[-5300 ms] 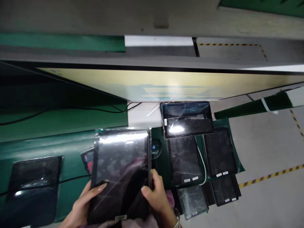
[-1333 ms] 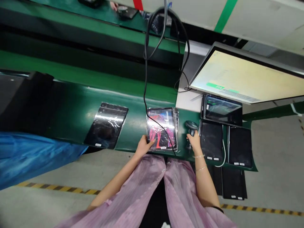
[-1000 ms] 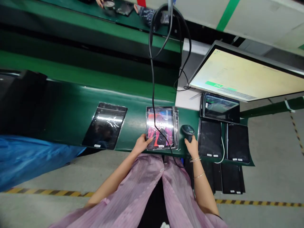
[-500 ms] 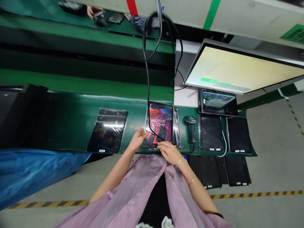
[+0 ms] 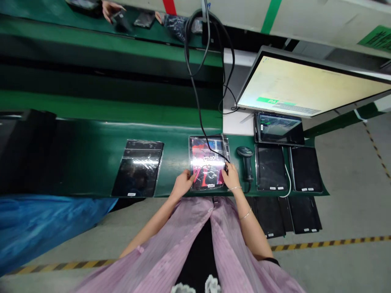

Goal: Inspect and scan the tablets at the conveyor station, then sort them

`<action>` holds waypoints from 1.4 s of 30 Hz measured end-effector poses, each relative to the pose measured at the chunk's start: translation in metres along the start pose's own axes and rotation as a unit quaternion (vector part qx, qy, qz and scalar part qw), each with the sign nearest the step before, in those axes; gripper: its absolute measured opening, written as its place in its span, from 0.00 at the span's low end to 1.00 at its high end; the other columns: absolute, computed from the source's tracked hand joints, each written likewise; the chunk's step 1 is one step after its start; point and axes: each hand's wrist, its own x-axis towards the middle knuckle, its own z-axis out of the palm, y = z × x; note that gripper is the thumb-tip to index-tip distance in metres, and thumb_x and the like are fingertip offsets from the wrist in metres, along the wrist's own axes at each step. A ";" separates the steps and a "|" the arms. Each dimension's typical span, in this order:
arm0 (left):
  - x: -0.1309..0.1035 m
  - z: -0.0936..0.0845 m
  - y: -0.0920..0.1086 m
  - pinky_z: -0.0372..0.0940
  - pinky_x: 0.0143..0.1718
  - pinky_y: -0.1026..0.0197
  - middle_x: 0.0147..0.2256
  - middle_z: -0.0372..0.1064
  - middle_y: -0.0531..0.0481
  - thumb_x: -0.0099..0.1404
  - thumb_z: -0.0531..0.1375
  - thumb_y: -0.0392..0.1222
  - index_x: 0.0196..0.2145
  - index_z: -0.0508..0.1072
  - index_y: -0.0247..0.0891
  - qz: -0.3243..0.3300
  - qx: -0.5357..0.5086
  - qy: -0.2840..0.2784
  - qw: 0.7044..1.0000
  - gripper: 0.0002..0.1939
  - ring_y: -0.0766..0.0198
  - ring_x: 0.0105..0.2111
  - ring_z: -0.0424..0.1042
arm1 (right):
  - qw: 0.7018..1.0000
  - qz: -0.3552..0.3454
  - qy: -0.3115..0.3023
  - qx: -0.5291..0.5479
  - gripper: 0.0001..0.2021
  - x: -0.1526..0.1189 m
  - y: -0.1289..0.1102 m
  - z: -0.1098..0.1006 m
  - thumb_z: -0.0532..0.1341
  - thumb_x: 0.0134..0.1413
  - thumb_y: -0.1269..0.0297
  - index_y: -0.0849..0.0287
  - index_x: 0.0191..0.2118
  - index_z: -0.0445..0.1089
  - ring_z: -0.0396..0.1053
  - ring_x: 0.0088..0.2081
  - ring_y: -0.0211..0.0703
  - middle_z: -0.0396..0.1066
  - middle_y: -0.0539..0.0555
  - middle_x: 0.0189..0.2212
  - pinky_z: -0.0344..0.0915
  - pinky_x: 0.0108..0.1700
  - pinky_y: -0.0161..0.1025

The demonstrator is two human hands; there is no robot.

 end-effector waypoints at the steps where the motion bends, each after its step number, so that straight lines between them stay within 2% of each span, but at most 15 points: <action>1: 0.000 0.001 -0.001 0.60 0.40 0.56 0.26 0.64 0.47 0.55 0.60 0.45 0.24 0.58 0.41 0.004 0.023 0.009 1.000 0.13 0.53 0.37 0.69 | 1.000 0.011 0.003 0.001 0.25 0.002 0.000 0.002 0.56 0.48 0.63 0.67 0.54 0.65 0.68 0.45 0.50 0.67 0.65 0.47 0.65 0.51 0.49; 4: 0.001 0.005 0.000 0.60 0.44 0.53 0.38 0.68 0.36 0.55 0.61 0.47 0.31 0.62 0.38 -0.002 0.067 0.017 0.998 0.13 0.47 0.45 0.68 | 0.999 0.047 0.011 0.006 0.24 0.012 -0.003 0.005 0.56 0.46 0.65 0.66 0.51 0.67 0.69 0.41 0.47 0.68 0.63 0.45 0.64 0.51 0.47; 8: 0.007 0.007 0.012 0.62 0.38 0.54 0.32 0.72 0.38 0.54 0.62 0.48 0.34 0.64 0.36 -0.031 0.093 -0.014 0.995 0.16 0.46 0.39 0.72 | 0.995 0.097 0.018 0.033 0.20 0.026 -0.008 0.003 0.60 0.43 0.64 0.63 0.45 0.70 0.69 0.40 0.48 0.71 0.58 0.37 0.62 0.51 0.47; 11: 0.011 -0.004 0.029 0.63 0.39 0.54 0.32 0.73 0.37 0.53 0.63 0.50 0.35 0.66 0.35 -0.020 0.097 -0.017 0.995 0.18 0.46 0.39 0.72 | 0.989 0.123 0.004 0.081 0.17 0.033 -0.013 -0.003 0.60 0.43 0.59 0.63 0.39 0.71 0.69 0.36 0.46 0.72 0.55 0.31 0.65 0.43 0.43; 14: 0.014 -0.018 0.051 0.64 0.38 0.56 0.33 0.74 0.40 0.53 0.64 0.53 0.35 0.68 0.35 -0.021 -0.052 -0.032 0.998 0.20 0.51 0.38 0.73 | 0.983 0.118 -0.019 0.137 0.18 0.039 -0.021 -0.013 0.58 0.45 0.52 0.64 0.34 0.71 0.67 0.28 0.41 0.70 0.52 0.25 0.65 0.33 0.38; 17: 0.016 -0.023 0.067 0.67 0.34 0.58 0.30 0.75 0.43 0.52 0.65 0.51 0.33 0.71 0.34 -0.064 -0.241 -0.084 0.965 0.18 0.56 0.31 0.74 | 0.981 0.097 -0.019 0.169 0.22 0.045 -0.028 -0.025 0.59 0.42 0.45 0.63 0.30 0.70 0.65 0.26 0.39 0.69 0.51 0.22 0.62 0.30 0.35; 20: 0.013 -0.016 0.070 0.69 0.32 0.58 0.28 0.75 0.45 0.54 0.65 0.45 0.33 0.71 0.34 -0.096 -0.295 -0.107 0.945 0.13 0.59 0.27 0.73 | 0.979 0.088 -0.013 0.182 0.22 0.048 -0.030 -0.031 0.64 0.36 0.45 0.63 0.26 0.69 0.64 0.26 0.39 0.68 0.50 0.21 0.61 0.29 0.35; 23: 0.009 -0.007 0.066 0.69 0.31 0.59 0.26 0.75 0.47 0.56 0.64 0.41 0.33 0.70 0.35 -0.111 -0.308 -0.097 0.940 0.09 0.61 0.26 0.73 | 0.975 0.089 -0.012 0.201 0.23 0.047 -0.030 -0.032 0.65 0.33 0.45 0.63 0.26 0.70 0.64 0.27 0.39 0.69 0.51 0.22 0.62 0.30 0.35; 26: 0.010 -0.004 0.065 0.69 0.28 0.61 0.24 0.74 0.47 0.56 0.64 0.42 0.30 0.70 0.36 -0.122 -0.318 -0.101 0.935 0.08 0.62 0.24 0.73 | 0.971 0.091 -0.016 0.220 0.24 0.046 -0.032 -0.035 0.64 0.35 0.44 0.63 0.29 0.71 0.66 0.27 0.40 0.71 0.53 0.24 0.63 0.30 0.36; 30: 0.018 -0.010 0.071 0.66 0.23 0.63 0.21 0.72 0.48 0.55 0.65 0.45 0.27 0.70 0.34 -0.130 -0.328 -0.104 0.930 0.12 0.64 0.20 0.70 | 0.973 0.082 -0.014 0.215 0.23 0.048 -0.033 -0.044 0.60 0.43 0.45 0.64 0.33 0.72 0.68 0.29 0.41 0.72 0.54 0.26 0.64 0.30 0.36; 33: 0.021 -0.014 0.072 0.64 0.22 0.64 0.20 0.71 0.49 0.53 0.66 0.46 0.28 0.70 0.33 -0.130 -0.334 -0.098 0.928 0.13 0.65 0.19 0.69 | 0.982 0.079 0.000 0.170 0.20 0.042 -0.023 -0.048 0.57 0.49 0.50 0.63 0.37 0.72 0.69 0.32 0.43 0.73 0.54 0.28 0.65 0.33 0.37; 37: 0.018 -0.012 0.067 0.65 0.23 0.63 0.21 0.71 0.50 0.53 0.65 0.46 0.31 0.71 0.33 -0.125 -0.335 -0.093 0.929 0.13 0.64 0.19 0.70 | 0.993 0.100 0.011 0.063 0.08 0.017 -0.003 -0.033 0.64 0.40 0.63 0.59 0.30 0.71 0.70 0.38 0.50 0.73 0.55 0.30 0.65 0.42 0.41; 39: 0.016 -0.011 0.065 0.66 0.25 0.63 0.22 0.73 0.49 0.54 0.65 0.45 0.32 0.72 0.33 -0.124 -0.338 -0.091 0.929 0.12 0.64 0.21 0.71 | 0.993 0.116 0.019 0.014 0.10 0.004 0.004 -0.020 0.65 0.37 0.68 0.58 0.32 0.70 0.69 0.42 0.54 0.72 0.57 0.35 0.64 0.45 0.44; 42: 0.016 -0.010 0.065 0.67 0.26 0.63 0.23 0.73 0.49 0.56 0.63 0.42 0.32 0.72 0.33 -0.127 -0.337 -0.086 0.929 0.10 0.64 0.21 0.71 | 0.990 0.131 0.036 -0.037 0.14 -0.005 0.007 -0.005 0.62 0.40 0.71 0.59 0.38 0.68 0.67 0.47 0.59 0.68 0.63 0.44 0.62 0.49 0.49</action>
